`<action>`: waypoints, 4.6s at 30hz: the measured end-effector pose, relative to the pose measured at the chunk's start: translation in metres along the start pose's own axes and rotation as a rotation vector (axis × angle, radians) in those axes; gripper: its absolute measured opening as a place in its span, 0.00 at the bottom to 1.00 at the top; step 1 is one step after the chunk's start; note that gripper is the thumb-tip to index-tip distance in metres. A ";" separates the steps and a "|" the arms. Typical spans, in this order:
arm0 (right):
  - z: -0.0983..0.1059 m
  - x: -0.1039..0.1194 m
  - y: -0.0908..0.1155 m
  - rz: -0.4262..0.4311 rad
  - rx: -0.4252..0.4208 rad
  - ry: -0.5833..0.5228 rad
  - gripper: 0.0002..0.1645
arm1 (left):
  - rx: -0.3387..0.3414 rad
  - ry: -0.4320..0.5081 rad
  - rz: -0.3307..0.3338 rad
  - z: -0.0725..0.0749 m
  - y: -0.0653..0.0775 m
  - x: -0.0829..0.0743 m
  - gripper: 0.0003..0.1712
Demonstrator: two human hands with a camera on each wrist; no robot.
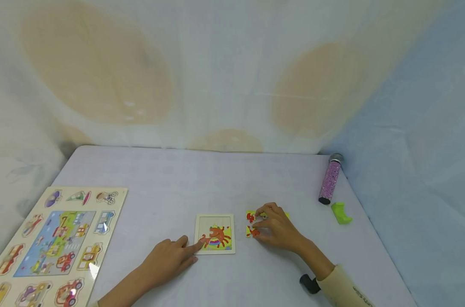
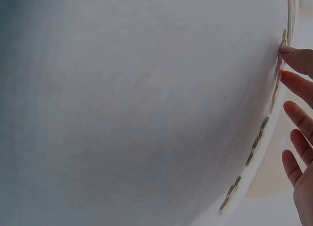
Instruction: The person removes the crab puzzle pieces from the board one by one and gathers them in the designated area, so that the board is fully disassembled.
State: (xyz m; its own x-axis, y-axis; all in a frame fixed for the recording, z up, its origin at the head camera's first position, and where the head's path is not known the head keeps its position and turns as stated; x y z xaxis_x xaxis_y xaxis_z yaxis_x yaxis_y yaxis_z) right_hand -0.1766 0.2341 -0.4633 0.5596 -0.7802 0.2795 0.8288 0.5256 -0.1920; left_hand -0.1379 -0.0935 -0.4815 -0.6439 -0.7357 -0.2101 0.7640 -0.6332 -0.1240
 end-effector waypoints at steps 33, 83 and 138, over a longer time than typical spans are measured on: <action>-0.029 0.063 -0.075 0.069 0.145 -0.153 0.14 | -0.043 -0.132 -0.159 -0.005 -0.024 -0.023 0.27; -0.034 0.063 -0.077 0.000 0.111 -0.136 0.17 | -0.051 -0.181 -0.203 -0.004 -0.032 -0.025 0.24; -0.026 0.073 -0.085 0.039 0.220 -0.079 0.21 | -0.086 -0.309 -0.021 -0.011 -0.043 -0.059 0.26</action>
State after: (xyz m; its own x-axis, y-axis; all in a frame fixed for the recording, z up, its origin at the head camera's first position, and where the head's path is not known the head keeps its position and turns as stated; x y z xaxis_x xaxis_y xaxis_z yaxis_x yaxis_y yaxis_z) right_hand -0.2058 0.1236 -0.4511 0.5822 -0.7339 0.3499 0.7827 0.6224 0.0030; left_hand -0.1320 -0.0199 -0.4744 -0.6314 -0.7694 0.0962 0.7428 -0.6358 -0.2098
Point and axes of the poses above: each hand's wrist, its own y-axis away from the middle knuckle, its own z-axis out of the back of the hand, x = y × z, the point moved 2 cm from there along -y, towards the middle knuckle, and after that the axes turned 2 degrees about -x, right-handed, at the moved point
